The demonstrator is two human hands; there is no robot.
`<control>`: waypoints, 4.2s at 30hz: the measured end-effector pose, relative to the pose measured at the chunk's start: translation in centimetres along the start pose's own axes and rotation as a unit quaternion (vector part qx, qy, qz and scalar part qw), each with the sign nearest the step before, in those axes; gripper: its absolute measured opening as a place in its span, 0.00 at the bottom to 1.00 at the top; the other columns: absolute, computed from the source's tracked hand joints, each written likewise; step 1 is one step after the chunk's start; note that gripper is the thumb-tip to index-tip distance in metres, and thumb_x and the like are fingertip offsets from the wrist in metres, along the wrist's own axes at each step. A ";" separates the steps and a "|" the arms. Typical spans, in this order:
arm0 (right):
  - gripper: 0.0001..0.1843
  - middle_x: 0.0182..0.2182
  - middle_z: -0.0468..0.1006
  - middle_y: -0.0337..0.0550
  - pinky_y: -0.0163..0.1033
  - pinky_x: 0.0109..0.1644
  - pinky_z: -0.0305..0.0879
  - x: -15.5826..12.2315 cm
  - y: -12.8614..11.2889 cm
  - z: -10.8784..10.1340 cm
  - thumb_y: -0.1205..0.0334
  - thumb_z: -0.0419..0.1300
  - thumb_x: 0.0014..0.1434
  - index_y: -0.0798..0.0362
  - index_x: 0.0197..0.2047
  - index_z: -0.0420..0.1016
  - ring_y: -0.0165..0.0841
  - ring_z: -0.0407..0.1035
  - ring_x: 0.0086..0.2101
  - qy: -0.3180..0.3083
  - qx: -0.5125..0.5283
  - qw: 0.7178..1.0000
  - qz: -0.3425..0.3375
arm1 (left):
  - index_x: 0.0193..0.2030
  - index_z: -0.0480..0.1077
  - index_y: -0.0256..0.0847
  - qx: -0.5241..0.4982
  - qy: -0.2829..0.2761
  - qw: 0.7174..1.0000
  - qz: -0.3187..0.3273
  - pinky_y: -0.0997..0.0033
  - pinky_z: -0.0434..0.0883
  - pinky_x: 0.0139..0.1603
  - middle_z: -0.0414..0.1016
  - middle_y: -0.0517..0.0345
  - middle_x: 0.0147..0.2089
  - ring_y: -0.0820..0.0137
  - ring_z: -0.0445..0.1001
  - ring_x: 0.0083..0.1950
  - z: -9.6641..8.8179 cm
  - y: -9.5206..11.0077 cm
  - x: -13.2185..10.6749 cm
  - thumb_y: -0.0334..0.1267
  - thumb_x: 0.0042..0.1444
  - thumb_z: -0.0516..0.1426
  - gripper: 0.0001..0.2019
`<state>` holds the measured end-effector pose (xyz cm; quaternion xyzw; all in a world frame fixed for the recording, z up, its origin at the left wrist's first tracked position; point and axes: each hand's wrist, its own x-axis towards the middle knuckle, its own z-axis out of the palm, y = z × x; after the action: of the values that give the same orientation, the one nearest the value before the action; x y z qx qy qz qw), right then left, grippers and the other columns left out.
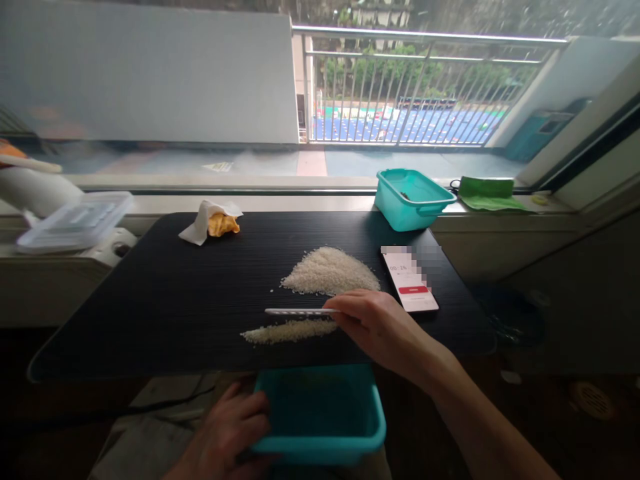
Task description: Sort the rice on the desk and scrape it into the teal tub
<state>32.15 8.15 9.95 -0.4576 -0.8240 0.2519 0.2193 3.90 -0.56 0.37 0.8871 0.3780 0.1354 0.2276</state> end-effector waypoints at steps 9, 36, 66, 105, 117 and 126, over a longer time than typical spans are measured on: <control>0.13 0.41 0.83 0.42 0.35 0.43 0.69 -2.8 0.2 -1.3 0.59 0.54 0.67 0.50 0.47 0.79 0.35 0.76 0.40 0.037 0.000 0.999 0.040 | 0.27 0.66 0.41 -0.002 0.001 1.000 0.031 0.66 0.62 0.45 0.72 0.64 0.32 0.69 0.72 0.36 0.2 0.7 1.7 0.34 0.53 0.64 0.10; 0.13 0.38 0.84 0.41 0.35 0.36 0.75 -12.1 2.1 -4.4 0.51 0.58 0.64 0.45 0.43 0.82 0.38 0.78 0.36 0.028 0.022 0.987 0.155 | 0.29 0.68 0.42 -0.033 -0.025 0.999 0.030 0.66 0.62 0.49 0.73 0.65 0.35 0.70 0.73 0.36 0.0 2.1 2.8 0.32 0.55 0.61 0.07; 0.15 0.36 0.83 0.43 0.35 0.35 0.71 -9.4 2.4 -4.1 0.52 0.55 0.66 0.50 0.45 0.80 0.37 0.76 0.34 -0.012 0.038 0.986 0.165 | 0.29 0.67 0.42 -0.036 -0.026 0.999 0.023 0.64 0.59 0.49 0.72 0.64 0.35 0.69 0.72 0.36 0.1 1.4 2.1 0.33 0.56 0.61 0.07; 0.18 0.37 0.83 0.43 0.35 0.36 0.70 -8.9 2.1 -4.0 0.48 0.56 0.64 0.50 0.45 0.81 0.37 0.75 0.35 -0.039 0.083 0.977 0.195 | 0.29 0.66 0.42 -0.043 0.009 0.998 0.037 0.65 0.57 0.46 0.72 0.65 0.34 0.70 0.73 0.34 0.3 1.1 1.6 0.32 0.57 0.60 0.07; 0.15 0.36 0.82 0.42 0.34 0.36 0.69 -8.1 1.8 -3.6 0.52 0.56 0.66 0.51 0.45 0.80 0.34 0.74 0.34 -0.053 0.078 0.983 0.156 | 0.28 0.65 0.41 -0.046 0.020 0.998 0.043 0.66 0.57 0.47 0.71 0.65 0.33 0.71 0.72 0.34 0.4 0.8 1.6 0.32 0.57 0.60 0.09; 0.15 0.34 0.83 0.42 0.34 0.36 0.68 -7.4 0.8 -3.7 0.52 0.56 0.65 0.51 0.42 0.82 0.34 0.75 0.33 -0.064 0.057 0.988 0.132 | 0.28 0.65 0.42 -0.037 0.015 0.999 0.031 0.66 0.58 0.48 0.72 0.65 0.34 0.71 0.73 0.35 -0.1 1.0 1.4 0.33 0.57 0.60 0.08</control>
<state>38.43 2.94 11.35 -0.5319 -0.7530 0.3541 0.1572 5.45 -0.15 1.04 0.8873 0.3483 0.1694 0.2502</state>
